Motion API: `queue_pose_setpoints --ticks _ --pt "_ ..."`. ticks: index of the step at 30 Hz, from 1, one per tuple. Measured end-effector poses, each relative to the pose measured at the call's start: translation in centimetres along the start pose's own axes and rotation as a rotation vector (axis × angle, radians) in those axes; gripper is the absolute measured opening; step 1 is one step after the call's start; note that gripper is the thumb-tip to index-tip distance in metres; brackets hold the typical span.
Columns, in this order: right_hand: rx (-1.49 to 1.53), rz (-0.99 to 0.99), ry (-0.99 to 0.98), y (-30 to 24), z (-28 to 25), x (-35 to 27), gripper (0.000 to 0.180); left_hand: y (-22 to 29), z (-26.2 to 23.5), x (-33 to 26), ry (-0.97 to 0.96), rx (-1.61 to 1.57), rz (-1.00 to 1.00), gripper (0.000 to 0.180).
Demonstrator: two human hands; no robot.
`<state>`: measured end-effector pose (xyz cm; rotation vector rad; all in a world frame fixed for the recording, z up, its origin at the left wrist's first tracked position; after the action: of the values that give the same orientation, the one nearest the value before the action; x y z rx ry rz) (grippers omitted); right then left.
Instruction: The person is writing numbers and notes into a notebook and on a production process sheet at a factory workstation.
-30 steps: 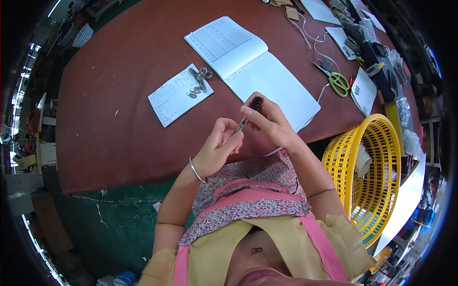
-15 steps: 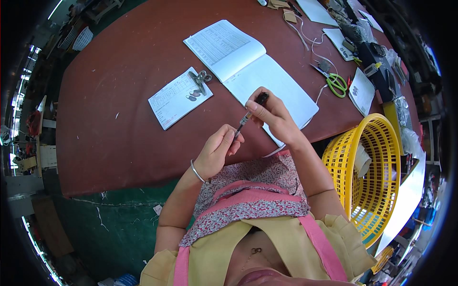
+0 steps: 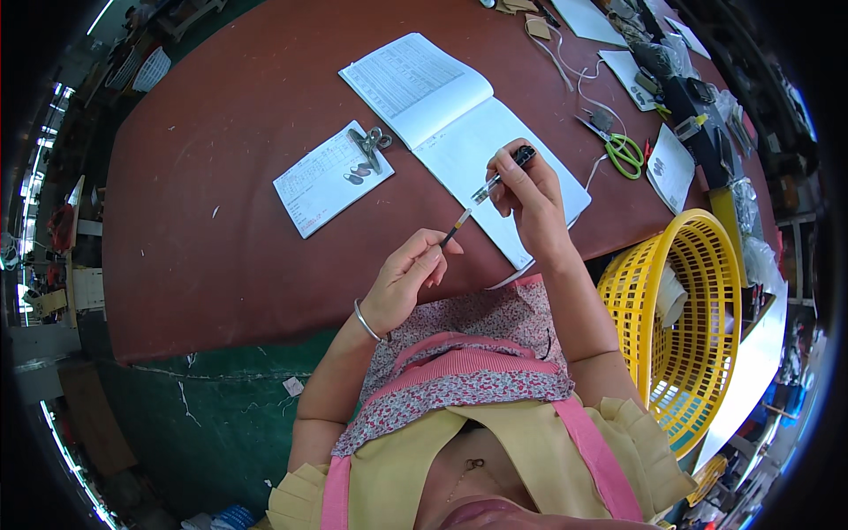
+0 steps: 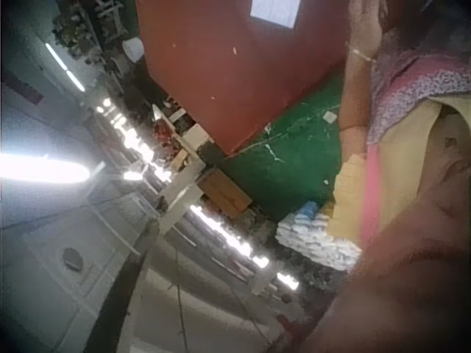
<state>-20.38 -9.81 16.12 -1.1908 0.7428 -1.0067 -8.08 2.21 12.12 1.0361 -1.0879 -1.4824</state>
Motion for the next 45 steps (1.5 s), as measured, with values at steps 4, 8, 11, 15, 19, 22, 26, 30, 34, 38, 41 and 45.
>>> queue_pose_setpoints --ticks 4,8,11,15,19,22,26,30,34,38,41,45 --pt "0.264 0.111 0.1 1.1 -0.4 -0.5 0.023 1.5 -0.4 -1.1 0.048 0.109 0.157 0.019" --pt "0.524 0.308 0.05 4.2 -0.4 -1.2 0.021 8.6 1.9 -4.5 0.002 0.216 0.572 0.01" --pt "0.627 0.415 0.026 5.9 -0.1 -1.9 0.021 12.8 5.1 -7.4 -0.198 0.398 0.807 0.008" --pt "0.655 0.489 0.056 7.7 -0.3 -2.1 0.02 14.3 6.0 -8.7 -0.163 0.453 0.95 0.026" --pt "0.641 0.508 0.088 7.9 -0.9 -1.9 0.019 15.0 6.2 -10.0 -0.043 0.477 1.096 0.027" --pt "0.597 0.529 0.074 8.6 -1.4 -2.0 0.02 15.0 6.3 -10.7 0.043 0.506 1.178 0.025" --pt "0.594 0.541 0.095 9.0 -1.3 -1.7 0.019 15.0 6.0 -11.1 0.087 0.546 1.223 0.023" --pt "0.601 0.539 0.113 9.5 -1.5 -1.7 0.019 14.8 6.0 -11.4 0.107 0.513 1.181 0.021" --pt "0.612 0.559 0.099 10.1 -1.2 -1.6 0.019 14.7 5.7 -11.5 0.137 0.537 1.195 0.021" --pt "0.617 0.573 0.091 10.4 -0.9 -1.4 0.019 14.6 5.6 -11.2 0.148 0.547 1.189 0.023" --pt "0.615 0.575 0.089 10.7 -0.7 -1.1 0.019 14.5 5.3 -11.1 0.161 0.547 1.182 0.024" --pt "0.622 0.588 0.094 11.1 -1.0 -1.1 0.018 14.3 5.0 -10.9 0.167 0.541 1.18 0.025"
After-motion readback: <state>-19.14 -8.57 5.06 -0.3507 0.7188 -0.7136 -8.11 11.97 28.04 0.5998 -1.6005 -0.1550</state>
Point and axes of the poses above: each hand's wrist, its own x-axis towards the middle knuckle, its own z-axis out of the palm, y = z × x, the point moved 10 cm from there along x, towards the middle knuckle, and after that the axes turned 5 degrees about -x, right-handed, at the moved point
